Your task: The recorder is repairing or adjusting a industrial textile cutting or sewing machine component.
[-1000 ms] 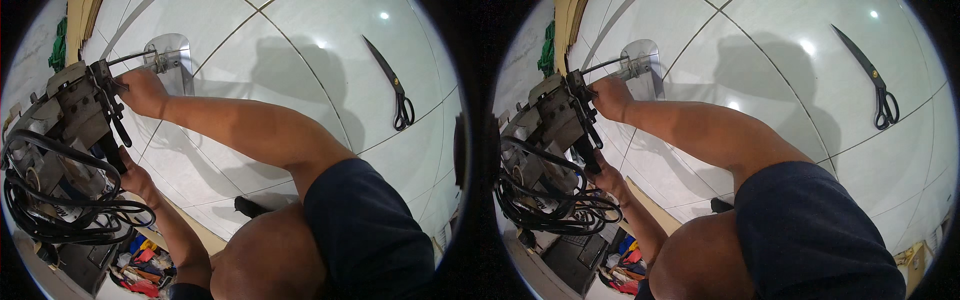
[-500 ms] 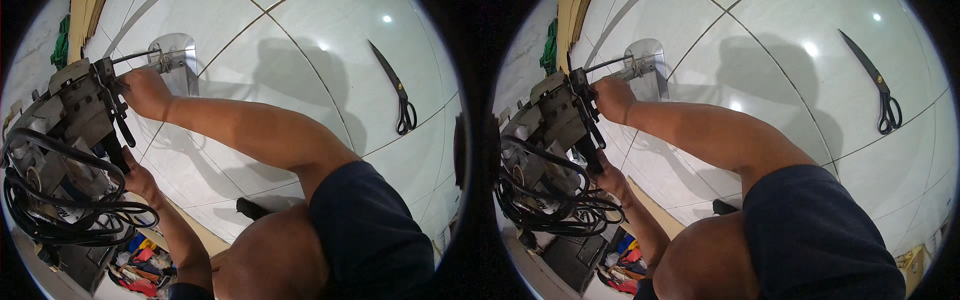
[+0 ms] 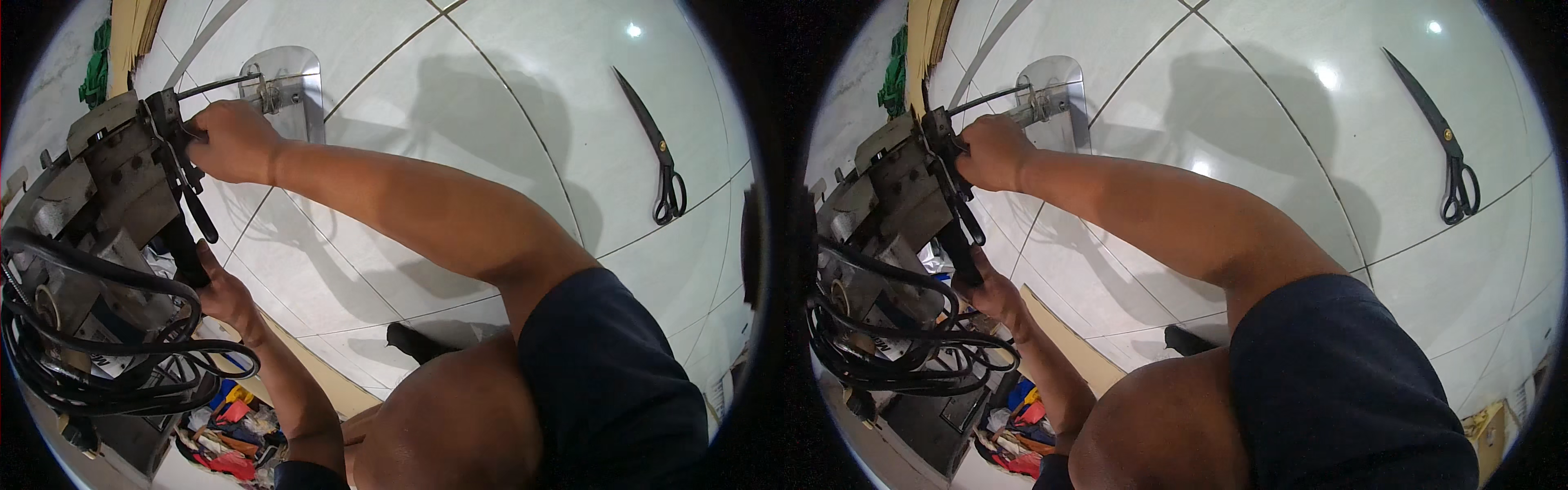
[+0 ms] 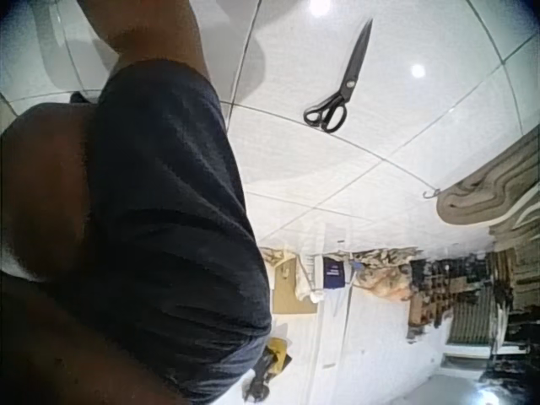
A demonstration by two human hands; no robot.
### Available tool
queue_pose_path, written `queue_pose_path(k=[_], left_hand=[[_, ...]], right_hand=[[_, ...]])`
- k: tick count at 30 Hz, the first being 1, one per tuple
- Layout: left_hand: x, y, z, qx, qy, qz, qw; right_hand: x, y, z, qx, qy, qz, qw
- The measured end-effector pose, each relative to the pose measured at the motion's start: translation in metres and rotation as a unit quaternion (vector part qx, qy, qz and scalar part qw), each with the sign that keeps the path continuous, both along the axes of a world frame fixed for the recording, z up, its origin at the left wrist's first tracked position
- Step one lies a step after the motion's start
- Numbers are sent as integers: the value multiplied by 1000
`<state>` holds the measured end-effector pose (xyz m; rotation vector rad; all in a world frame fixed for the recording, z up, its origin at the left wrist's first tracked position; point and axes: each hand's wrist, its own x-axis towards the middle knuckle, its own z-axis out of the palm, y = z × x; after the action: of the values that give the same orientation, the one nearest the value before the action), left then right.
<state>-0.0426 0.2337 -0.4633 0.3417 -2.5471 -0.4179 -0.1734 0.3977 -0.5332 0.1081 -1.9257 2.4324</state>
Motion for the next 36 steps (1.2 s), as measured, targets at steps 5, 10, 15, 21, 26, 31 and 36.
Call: queue_pose_path(k=[5,10,15,21,26,31,36], left_hand=[[2,-1,4,-121,-5,47,991],[-2,7,5,-51,-22,47,997],[-1,8,6,-64,-49,32,996],[5,-24,-2,-286,-22,-87,954],[3,-19,-2,-313,-21,-100,944],[0,3,3,-86,-40,21,995],[2,-1,3,-97,-13,43,994]], right_hand=[[-11,1,5,-82,-130,44,987],[-10,-5,6,-133,-188,60,971],[-14,1,7,-242,-218,104,940],[-22,24,14,-362,-254,239,864],[-43,19,3,-267,-236,274,893],[-45,24,6,-251,-221,301,893],[-44,25,11,-246,-210,302,896]])
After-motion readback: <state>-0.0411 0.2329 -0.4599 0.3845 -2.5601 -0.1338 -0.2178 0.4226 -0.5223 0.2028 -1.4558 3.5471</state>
